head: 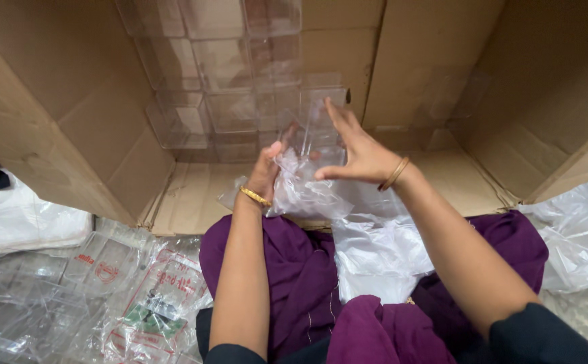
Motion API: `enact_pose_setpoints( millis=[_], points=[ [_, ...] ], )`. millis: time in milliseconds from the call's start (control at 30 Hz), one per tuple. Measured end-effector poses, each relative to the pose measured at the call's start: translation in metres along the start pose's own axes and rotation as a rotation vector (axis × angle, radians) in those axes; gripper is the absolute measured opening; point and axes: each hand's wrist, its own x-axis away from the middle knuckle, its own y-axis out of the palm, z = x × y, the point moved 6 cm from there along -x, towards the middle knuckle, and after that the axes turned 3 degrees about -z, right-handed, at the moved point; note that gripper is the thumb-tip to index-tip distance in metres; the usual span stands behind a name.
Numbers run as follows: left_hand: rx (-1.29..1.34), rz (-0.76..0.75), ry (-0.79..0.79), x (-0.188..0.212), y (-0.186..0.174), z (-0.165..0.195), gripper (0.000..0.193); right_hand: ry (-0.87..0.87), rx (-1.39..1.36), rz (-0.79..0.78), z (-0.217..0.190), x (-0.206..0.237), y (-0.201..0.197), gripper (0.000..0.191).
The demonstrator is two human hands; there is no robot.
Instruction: The person sits on the floor inside a large cardboard box and unpacks clear plastic boxes from plastic bags. They pull each bagged item from a pile, open the bag by hand, remove the plastic box, and stack the boxes inside the box.
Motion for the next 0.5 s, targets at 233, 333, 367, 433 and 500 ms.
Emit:
enact_pose_setpoints(
  millis=[233,333,367,433,500],
  points=[
    [-0.032,-0.004,-0.046,-0.003,-0.003,-0.004,0.107,-0.035,0.081,0.116,-0.004,0.006,0.002,0.137],
    [-0.034,-0.017,-0.062,-0.004,-0.005,-0.005,0.107,-0.056,0.065,0.146,-0.009,0.009,0.000,0.133],
    [-0.035,-0.017,-0.065,-0.004,-0.005,-0.005,0.106,-0.067,0.065,0.152,-0.011,0.010,-0.001,0.132],
    [-0.052,-0.035,-0.047,-0.003,-0.003,-0.004,0.105,-0.077,0.063,0.157,-0.015,0.012,0.000,0.130],
    [-0.053,-0.055,-0.026,-0.001,0.001,-0.001,0.104,-0.078,0.059,0.159,-0.018,0.014,0.002,0.129]
  ],
)
